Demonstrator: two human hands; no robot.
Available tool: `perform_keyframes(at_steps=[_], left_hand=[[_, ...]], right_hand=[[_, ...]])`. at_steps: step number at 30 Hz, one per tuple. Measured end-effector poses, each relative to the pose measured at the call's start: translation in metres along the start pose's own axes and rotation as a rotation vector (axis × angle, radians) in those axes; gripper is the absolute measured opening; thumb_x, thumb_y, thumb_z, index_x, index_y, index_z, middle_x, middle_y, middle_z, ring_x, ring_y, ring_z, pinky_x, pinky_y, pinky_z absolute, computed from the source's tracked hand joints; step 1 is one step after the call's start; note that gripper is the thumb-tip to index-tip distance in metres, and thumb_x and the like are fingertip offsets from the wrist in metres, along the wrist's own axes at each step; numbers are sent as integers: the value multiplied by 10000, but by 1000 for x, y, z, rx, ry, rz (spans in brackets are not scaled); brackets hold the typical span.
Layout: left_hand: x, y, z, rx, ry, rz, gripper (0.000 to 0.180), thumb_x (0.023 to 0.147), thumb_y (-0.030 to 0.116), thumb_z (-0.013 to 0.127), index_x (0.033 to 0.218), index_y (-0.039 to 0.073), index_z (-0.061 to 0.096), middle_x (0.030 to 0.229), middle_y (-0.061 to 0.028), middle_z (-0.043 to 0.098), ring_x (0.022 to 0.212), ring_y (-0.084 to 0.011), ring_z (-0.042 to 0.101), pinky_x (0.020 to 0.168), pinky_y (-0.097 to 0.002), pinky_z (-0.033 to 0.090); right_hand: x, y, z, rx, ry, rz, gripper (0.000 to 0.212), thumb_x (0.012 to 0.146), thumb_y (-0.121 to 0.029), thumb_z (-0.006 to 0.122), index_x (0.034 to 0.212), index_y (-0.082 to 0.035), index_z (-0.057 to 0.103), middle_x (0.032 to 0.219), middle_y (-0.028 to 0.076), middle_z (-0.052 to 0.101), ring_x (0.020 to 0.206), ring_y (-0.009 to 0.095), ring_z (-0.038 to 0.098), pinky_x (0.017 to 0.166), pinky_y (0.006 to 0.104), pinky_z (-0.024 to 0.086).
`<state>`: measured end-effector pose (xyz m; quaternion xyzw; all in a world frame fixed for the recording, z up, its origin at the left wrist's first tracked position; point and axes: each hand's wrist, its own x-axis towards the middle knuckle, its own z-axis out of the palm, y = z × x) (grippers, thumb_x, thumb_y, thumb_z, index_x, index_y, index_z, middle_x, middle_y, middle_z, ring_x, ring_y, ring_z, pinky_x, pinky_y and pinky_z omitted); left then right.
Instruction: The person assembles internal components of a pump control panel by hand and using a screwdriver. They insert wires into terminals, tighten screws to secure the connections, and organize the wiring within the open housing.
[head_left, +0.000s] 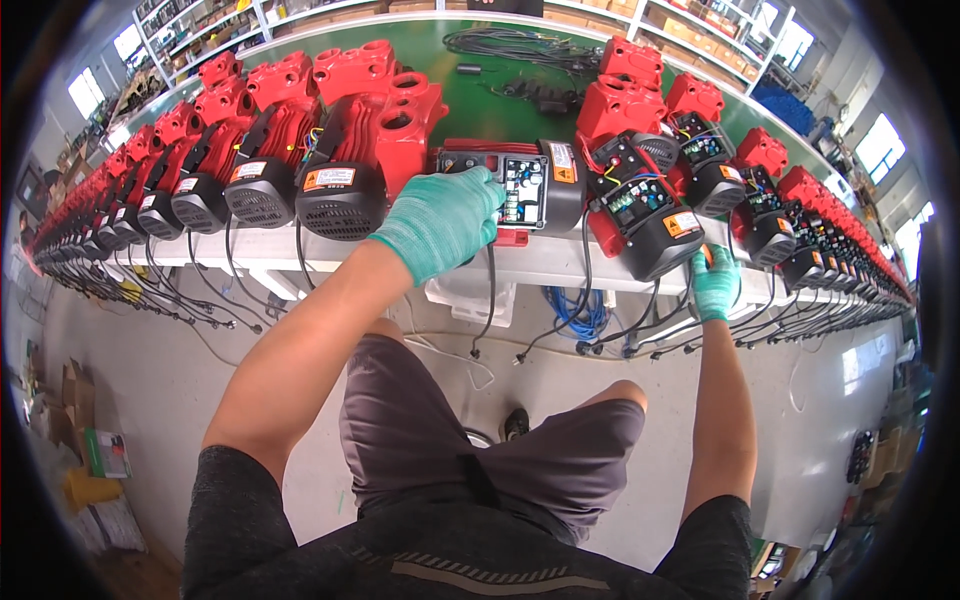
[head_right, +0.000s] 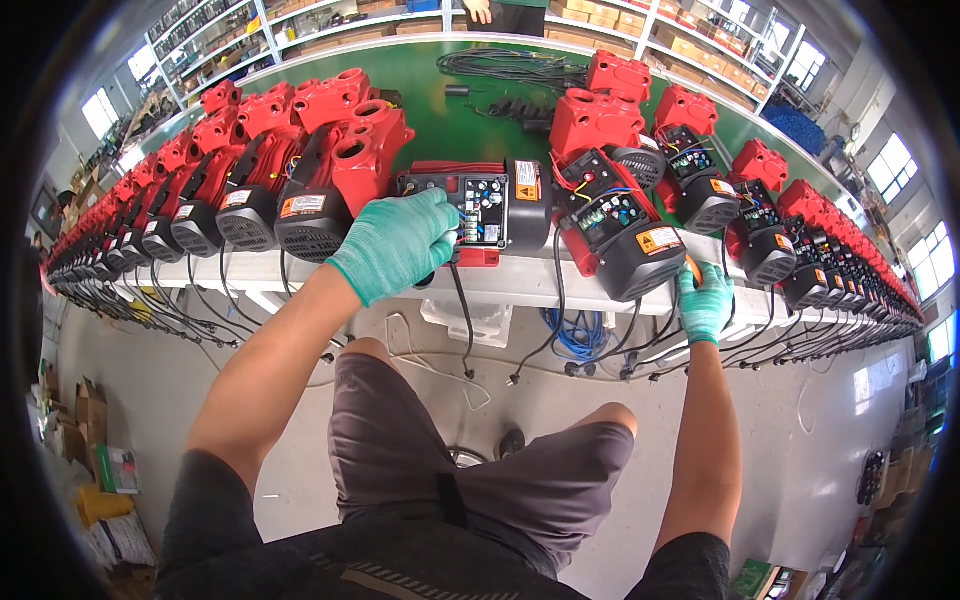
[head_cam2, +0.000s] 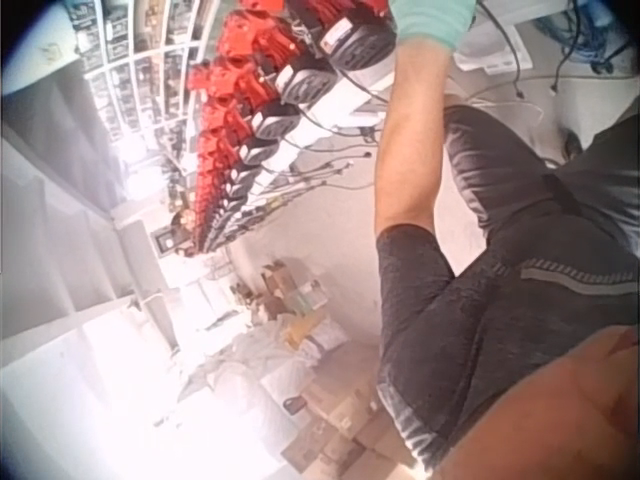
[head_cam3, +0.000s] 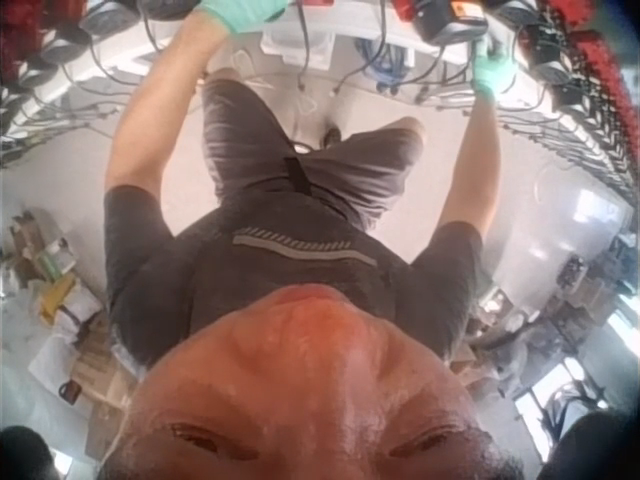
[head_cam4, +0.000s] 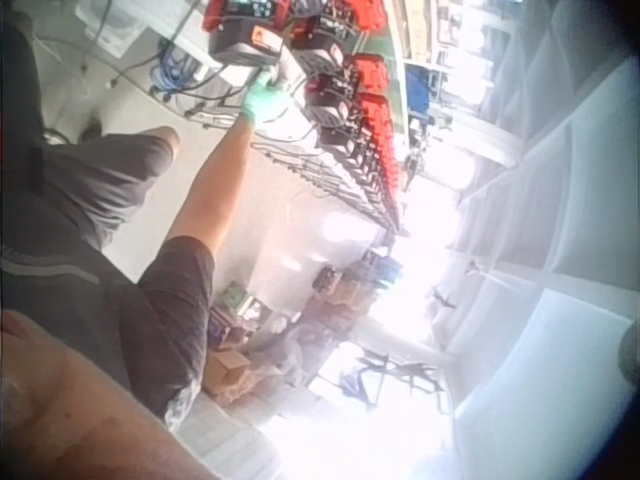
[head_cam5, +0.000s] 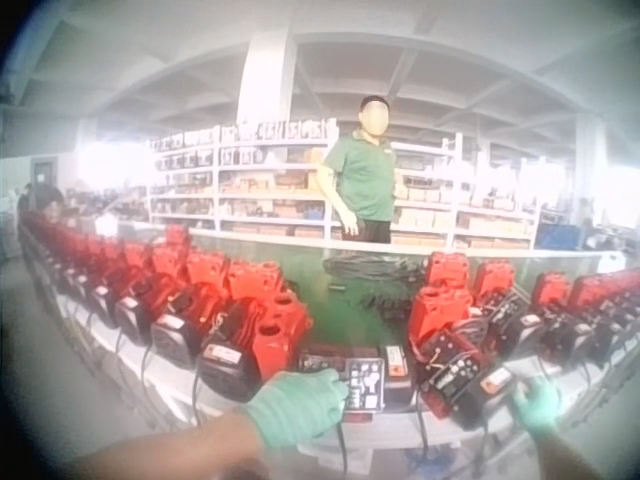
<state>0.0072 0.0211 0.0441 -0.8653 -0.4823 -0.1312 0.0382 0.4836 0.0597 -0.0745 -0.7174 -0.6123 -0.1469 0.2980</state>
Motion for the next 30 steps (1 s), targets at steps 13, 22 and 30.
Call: perform_keyframes(at_steps=[13, 22, 30], left_hand=[[1, -5, 1, 14, 7, 82, 229, 931, 231, 640, 1076, 60, 684, 1062, -101, 636, 904, -316, 674, 756, -457, 563], [-3, 0, 6, 1, 56, 69, 210, 908, 234, 667, 1056, 86, 687, 1038, -91, 635, 864, -306, 677, 715, -444, 559], [-3, -10, 15, -15, 163, 107, 213, 882, 233, 694, 1046, 98, 698, 999, -65, 643, 838, -289, 679, 692, -431, 554]], right_hand=[[0, -1, 0, 34, 0, 22, 335, 913, -337, 709, 1081, -49, 740, 1063, 191, 716, 1000, 391, 630, 907, 457, 501], [-2, -1, -3, 3, -27, 41, 349, 912, -338, 709, 1108, -51, 734, 1076, 186, 712, 1027, 383, 624, 930, 455, 495], [1, -2, 0, 23, -17, 31, 332, 902, -321, 718, 1099, -54, 736, 1061, 186, 710, 1016, 384, 623, 924, 460, 494]])
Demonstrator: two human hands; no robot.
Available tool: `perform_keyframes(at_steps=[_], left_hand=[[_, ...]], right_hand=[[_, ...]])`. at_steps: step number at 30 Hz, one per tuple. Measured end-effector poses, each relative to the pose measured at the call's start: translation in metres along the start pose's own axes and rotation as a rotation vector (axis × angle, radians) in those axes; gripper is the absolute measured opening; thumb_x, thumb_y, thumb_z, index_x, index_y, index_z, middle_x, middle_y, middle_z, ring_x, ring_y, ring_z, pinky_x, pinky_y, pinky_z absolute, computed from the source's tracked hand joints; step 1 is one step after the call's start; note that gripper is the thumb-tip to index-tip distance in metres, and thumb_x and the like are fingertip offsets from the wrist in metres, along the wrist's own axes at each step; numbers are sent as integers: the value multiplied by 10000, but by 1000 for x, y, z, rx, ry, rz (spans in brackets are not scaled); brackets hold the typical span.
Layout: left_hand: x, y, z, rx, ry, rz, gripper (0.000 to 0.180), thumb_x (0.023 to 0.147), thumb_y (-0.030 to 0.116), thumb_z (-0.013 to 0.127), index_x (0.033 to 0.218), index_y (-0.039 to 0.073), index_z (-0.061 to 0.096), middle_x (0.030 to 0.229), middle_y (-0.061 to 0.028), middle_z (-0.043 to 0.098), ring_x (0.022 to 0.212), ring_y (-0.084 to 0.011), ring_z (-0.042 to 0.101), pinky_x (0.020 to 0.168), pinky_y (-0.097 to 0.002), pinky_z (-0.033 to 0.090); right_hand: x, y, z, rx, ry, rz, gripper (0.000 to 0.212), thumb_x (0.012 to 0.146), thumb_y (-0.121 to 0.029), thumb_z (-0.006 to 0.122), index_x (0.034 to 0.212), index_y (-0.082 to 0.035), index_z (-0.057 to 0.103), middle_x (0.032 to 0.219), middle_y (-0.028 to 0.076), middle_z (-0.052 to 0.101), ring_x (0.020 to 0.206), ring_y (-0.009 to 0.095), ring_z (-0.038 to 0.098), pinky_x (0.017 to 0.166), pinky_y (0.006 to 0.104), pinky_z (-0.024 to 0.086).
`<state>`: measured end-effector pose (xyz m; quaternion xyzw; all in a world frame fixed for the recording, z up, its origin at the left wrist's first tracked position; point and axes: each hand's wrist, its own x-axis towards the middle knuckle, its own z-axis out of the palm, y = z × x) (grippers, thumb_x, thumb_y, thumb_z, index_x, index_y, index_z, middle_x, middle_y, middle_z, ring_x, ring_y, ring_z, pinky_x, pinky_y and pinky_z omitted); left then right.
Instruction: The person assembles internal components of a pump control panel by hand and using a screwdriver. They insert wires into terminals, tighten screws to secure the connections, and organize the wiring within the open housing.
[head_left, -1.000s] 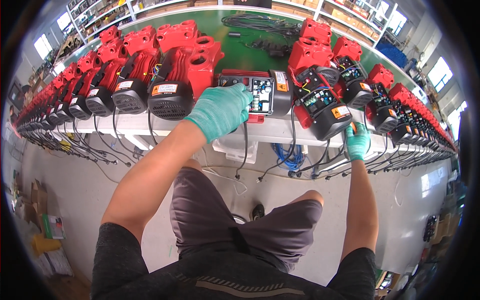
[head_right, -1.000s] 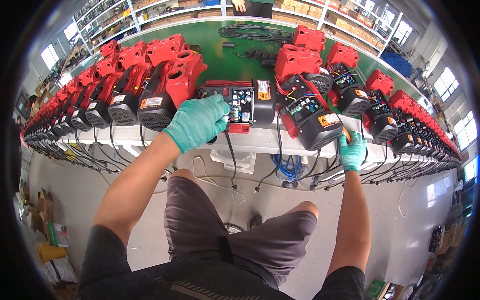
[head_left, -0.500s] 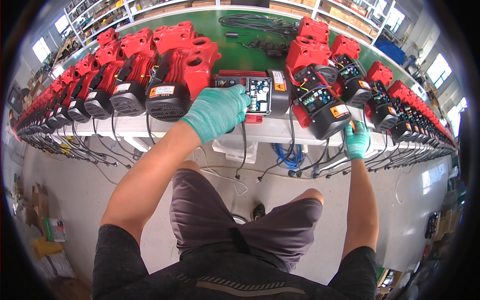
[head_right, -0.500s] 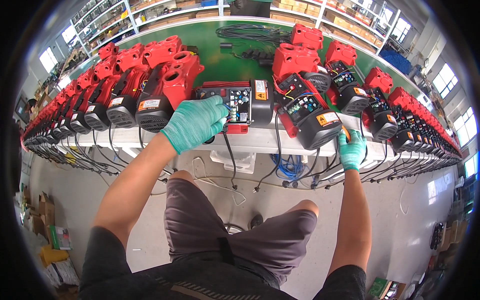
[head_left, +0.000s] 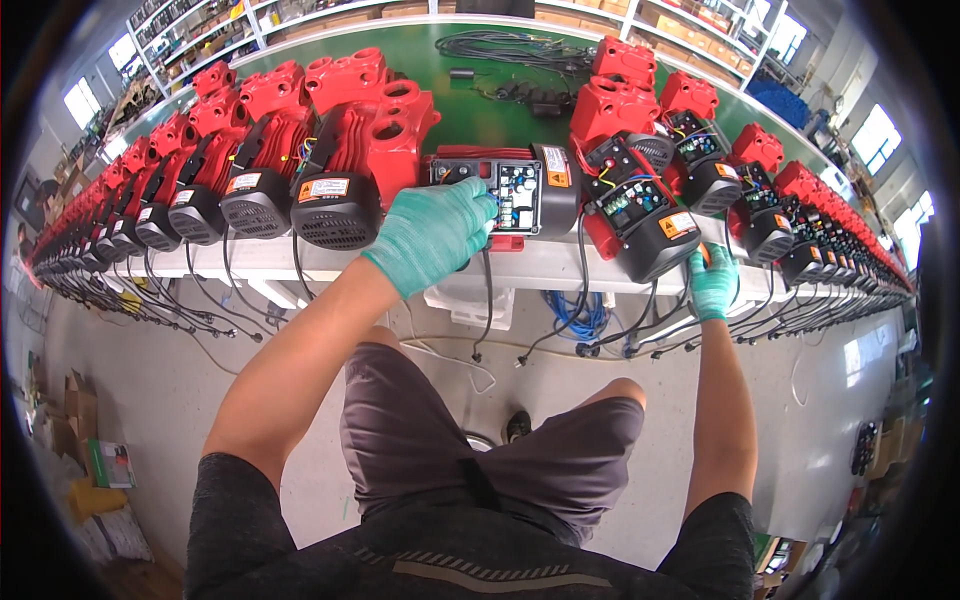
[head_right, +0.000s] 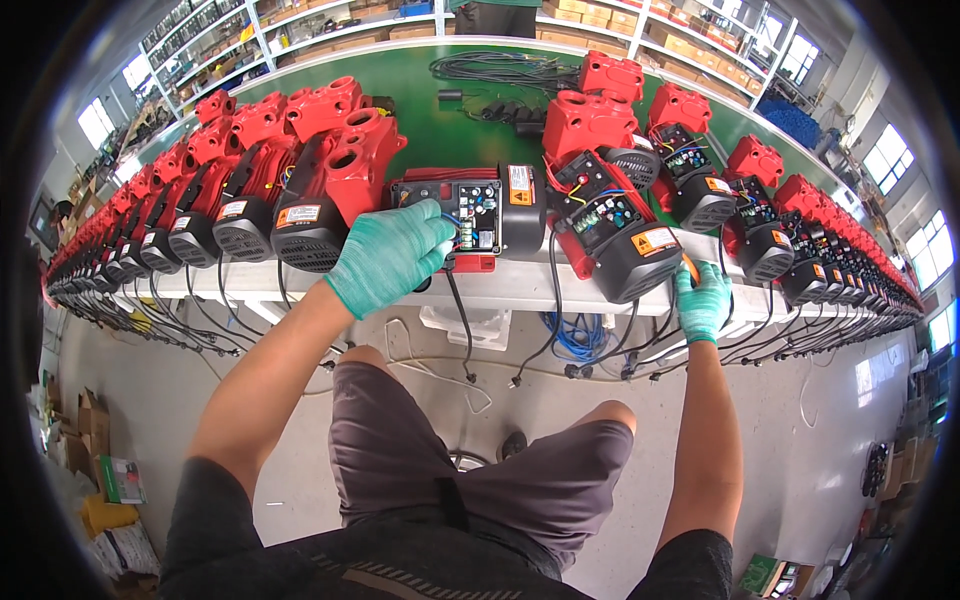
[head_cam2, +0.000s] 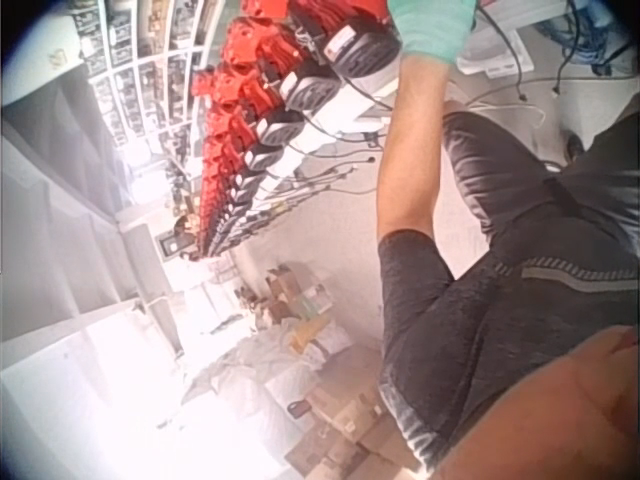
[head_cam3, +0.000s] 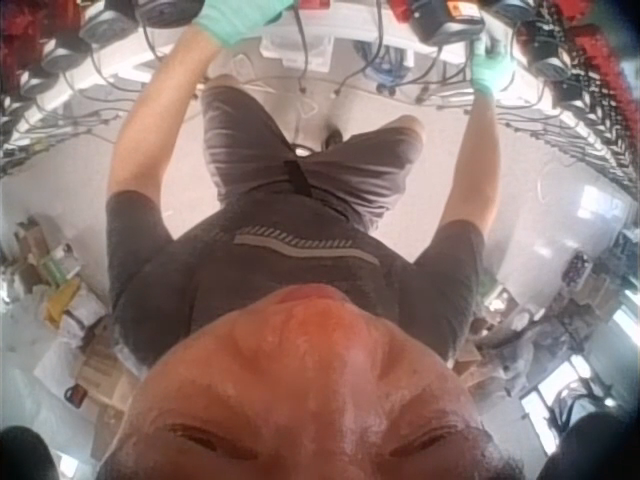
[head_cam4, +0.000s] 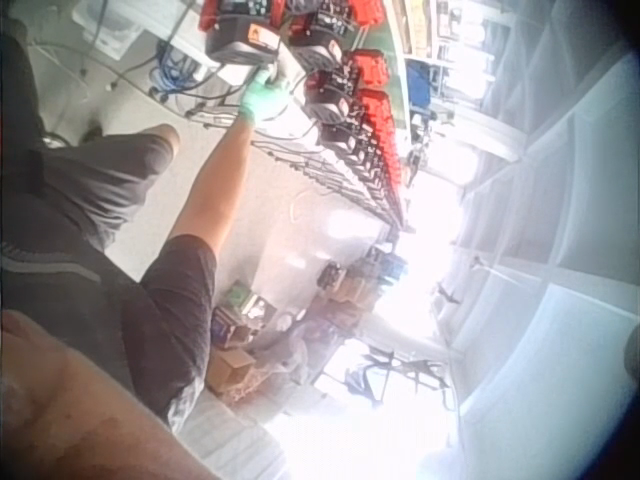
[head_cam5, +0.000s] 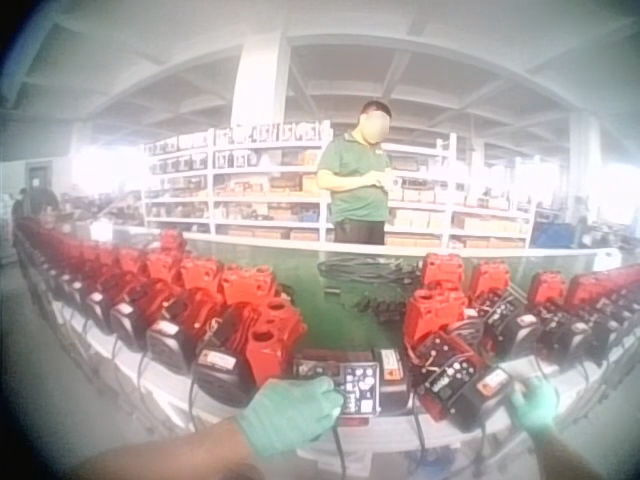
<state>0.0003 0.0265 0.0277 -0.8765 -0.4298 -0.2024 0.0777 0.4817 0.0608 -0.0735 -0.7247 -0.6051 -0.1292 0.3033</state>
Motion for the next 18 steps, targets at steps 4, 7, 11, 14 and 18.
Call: perform_keyframes(at_steps=[4, 7, 11, 14, 18], left_hand=[[-1, 0, -1, 7, 90, 23, 184, 888, 224, 685, 1032, 112, 710, 988, -66, 642, 824, -277, 676, 677, -415, 552], [-2, 0, 2, 30, 153, 62, 164, 889, 217, 683, 1015, 115, 709, 962, -67, 639, 815, -269, 673, 665, -406, 548], [-5, 9, -6, 18, 95, 26, 150, 873, 202, 701, 993, 112, 693, 936, -69, 638, 814, -264, 671, 666, -405, 547], [-8, 16, -3, -6, 109, 25, 159, 873, 197, 708, 996, 100, 683, 965, -87, 638, 773, -281, 667, 666, -419, 546], [-4, 18, -2, 12, 86, 10, 173, 860, 188, 719, 1005, 97, 692, 972, -88, 645, 773, -285, 674, 658, -422, 551]], right_hand=[[2, 0, -1, -11, 18, -21, 335, 892, -317, 718, 1097, -52, 728, 1053, 191, 704, 1014, 396, 615, 919, 466, 492], [-2, 3, 2, -63, 67, -79, 314, 871, -288, 713, 1075, -49, 720, 1050, 185, 694, 1029, 396, 604, 913, 474, 493], [-7, -4, -4, -2, 61, -60, 279, 840, -250, 731, 1037, -52, 716, 1028, 179, 696, 1028, 395, 608, 921, 477, 491], [-12, -2, -9, 12, 62, -33, 270, 815, -232, 754, 1023, -63, 726, 1006, 169, 696, 1004, 392, 615, 910, 470, 496], [-12, -1, -12, -2, 82, -54, 272, 817, -243, 750, 1017, -59, 732, 999, 160, 693, 998, 390, 612, 909, 467, 499]])
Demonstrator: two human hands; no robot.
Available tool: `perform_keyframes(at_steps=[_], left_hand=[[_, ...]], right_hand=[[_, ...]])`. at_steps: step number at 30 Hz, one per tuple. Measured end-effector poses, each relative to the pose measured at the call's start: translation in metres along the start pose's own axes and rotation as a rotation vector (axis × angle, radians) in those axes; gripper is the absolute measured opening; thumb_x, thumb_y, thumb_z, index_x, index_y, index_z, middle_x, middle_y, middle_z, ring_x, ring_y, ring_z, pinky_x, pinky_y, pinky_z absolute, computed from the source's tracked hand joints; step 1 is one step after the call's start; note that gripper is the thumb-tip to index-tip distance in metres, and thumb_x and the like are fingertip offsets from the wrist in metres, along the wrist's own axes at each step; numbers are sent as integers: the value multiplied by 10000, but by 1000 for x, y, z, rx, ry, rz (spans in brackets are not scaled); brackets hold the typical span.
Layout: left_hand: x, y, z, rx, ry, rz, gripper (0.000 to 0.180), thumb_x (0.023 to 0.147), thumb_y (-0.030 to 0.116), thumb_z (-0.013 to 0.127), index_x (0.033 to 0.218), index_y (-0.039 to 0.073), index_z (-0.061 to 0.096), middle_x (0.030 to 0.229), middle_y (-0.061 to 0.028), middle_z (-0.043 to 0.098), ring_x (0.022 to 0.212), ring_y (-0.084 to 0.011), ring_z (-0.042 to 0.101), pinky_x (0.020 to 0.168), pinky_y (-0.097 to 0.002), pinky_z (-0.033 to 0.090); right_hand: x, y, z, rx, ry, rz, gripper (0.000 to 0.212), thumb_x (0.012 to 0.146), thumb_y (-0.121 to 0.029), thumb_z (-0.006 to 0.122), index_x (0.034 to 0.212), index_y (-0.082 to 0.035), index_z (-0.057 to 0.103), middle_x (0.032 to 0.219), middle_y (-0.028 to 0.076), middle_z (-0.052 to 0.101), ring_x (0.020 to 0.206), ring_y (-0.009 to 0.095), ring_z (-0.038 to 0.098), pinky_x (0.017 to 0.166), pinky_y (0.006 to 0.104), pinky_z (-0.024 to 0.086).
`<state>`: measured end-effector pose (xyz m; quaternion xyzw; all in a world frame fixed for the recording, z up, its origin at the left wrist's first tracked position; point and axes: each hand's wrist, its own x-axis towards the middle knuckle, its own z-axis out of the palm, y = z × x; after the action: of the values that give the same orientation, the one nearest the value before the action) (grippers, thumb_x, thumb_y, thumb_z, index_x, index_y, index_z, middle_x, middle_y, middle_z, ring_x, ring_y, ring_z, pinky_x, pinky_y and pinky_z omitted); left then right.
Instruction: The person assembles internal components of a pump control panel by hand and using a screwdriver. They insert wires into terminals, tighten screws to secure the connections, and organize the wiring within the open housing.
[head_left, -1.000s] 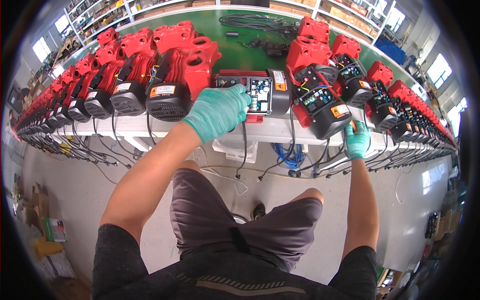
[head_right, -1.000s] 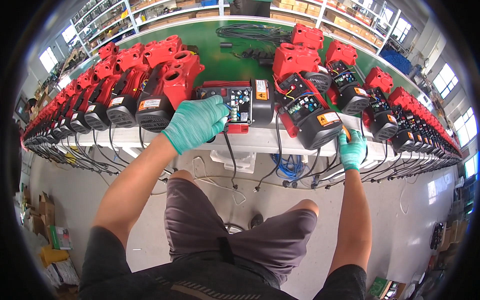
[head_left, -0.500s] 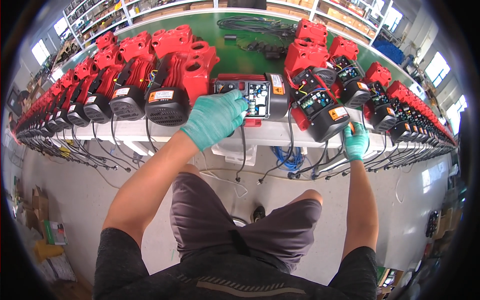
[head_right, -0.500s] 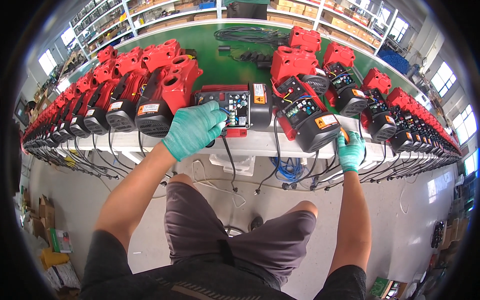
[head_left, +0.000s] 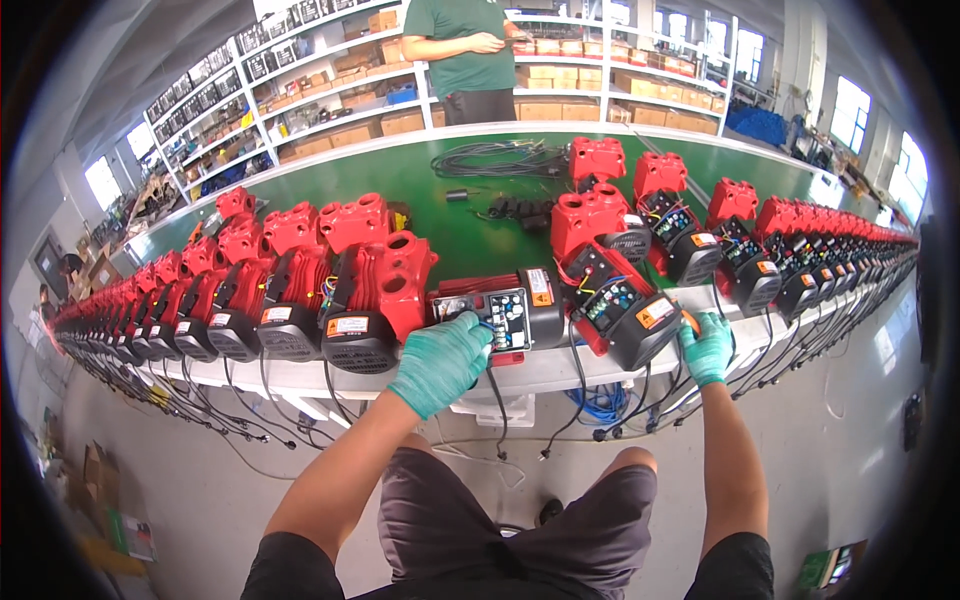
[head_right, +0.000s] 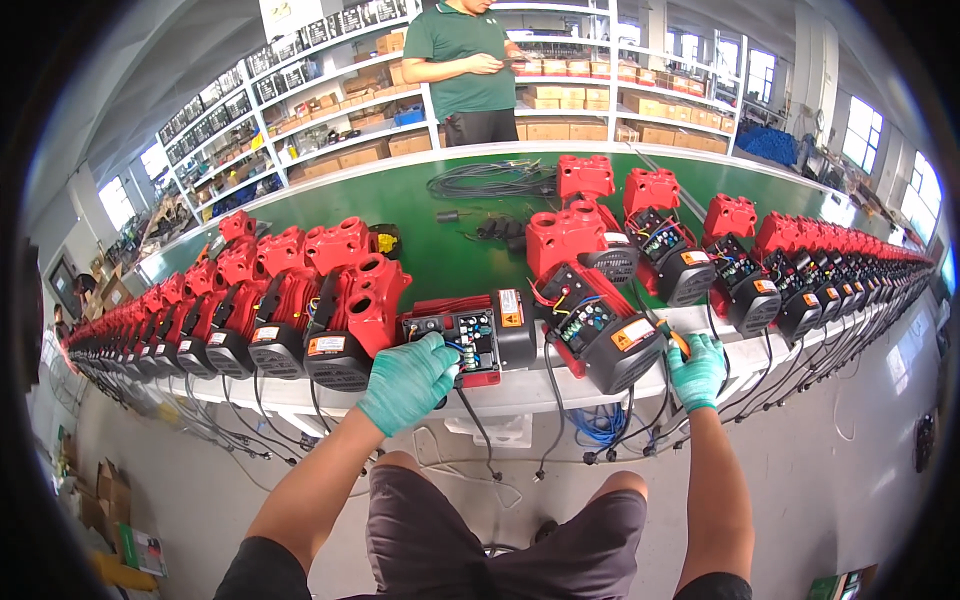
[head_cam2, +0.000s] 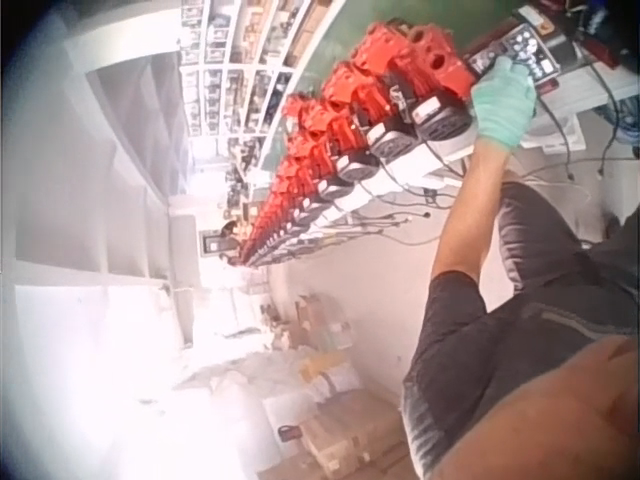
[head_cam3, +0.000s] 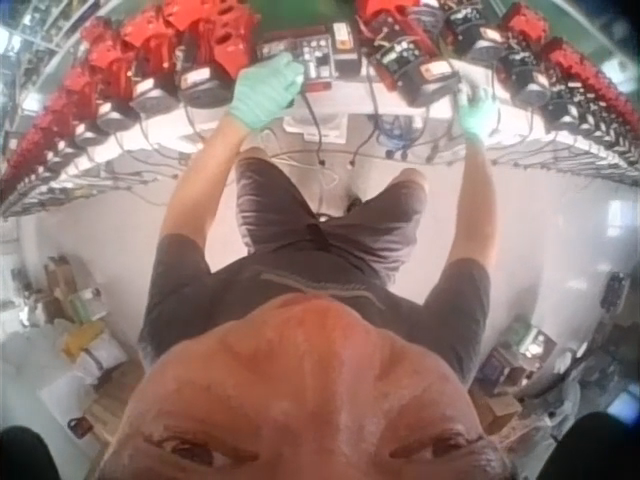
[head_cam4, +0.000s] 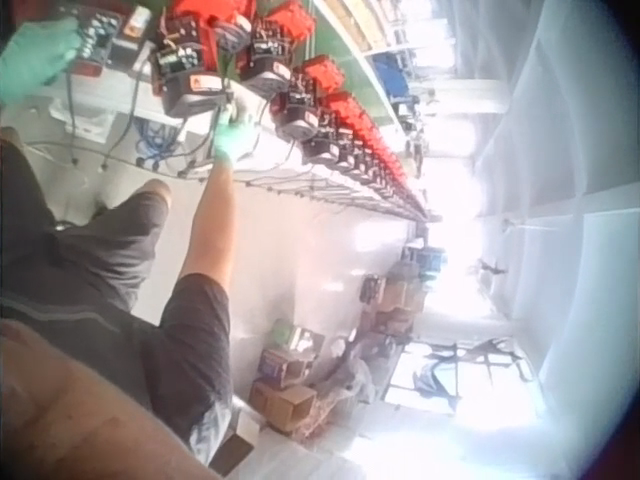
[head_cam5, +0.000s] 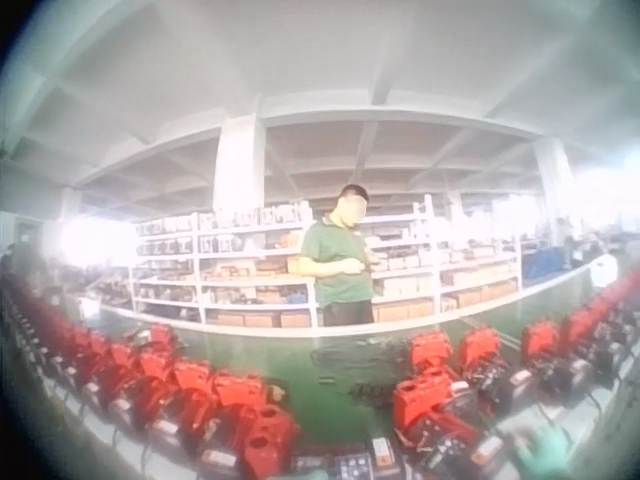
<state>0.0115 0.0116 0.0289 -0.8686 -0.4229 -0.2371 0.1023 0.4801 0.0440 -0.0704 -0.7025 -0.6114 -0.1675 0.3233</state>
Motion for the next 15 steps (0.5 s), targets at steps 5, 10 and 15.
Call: perform_keyframes(at_steps=[5, 10, 15], left_hand=[[-4, -19, 5, 81, 113, 97, 120, 876, 177, 709, 975, 110, 697, 932, -81, 641, 764, -289, 670, 625, -412, 546], [4, -13, -3, 128, 30, 69, 75, 870, 189, 711, 934, 150, 701, 894, -61, 631, 779, -261, 674, 586, -436, 548], [-2, -8, 30, 121, 125, 85, 97, 772, 155, 640, 852, 102, 650, 921, -77, 605, 736, -225, 659, 534, -374, 536]], right_hand=[[7, 12, 27, -52, 35, -97, 342, 866, -347, 710, 1030, -47, 712, 1002, 177, 686, 962, 411, 614, 883, 471, 497], [18, 15, 29, 90, 44, -156, 323, 939, -326, 666, 1072, -36, 713, 1015, 204, 700, 952, 408, 639, 877, 486, 498], [5, 105, 47, 280, -189, -34, 390, 1033, -240, 610, 1325, 17, 633, 1276, 199, 659, 1167, 290, 625, 1033, 387, 472]])
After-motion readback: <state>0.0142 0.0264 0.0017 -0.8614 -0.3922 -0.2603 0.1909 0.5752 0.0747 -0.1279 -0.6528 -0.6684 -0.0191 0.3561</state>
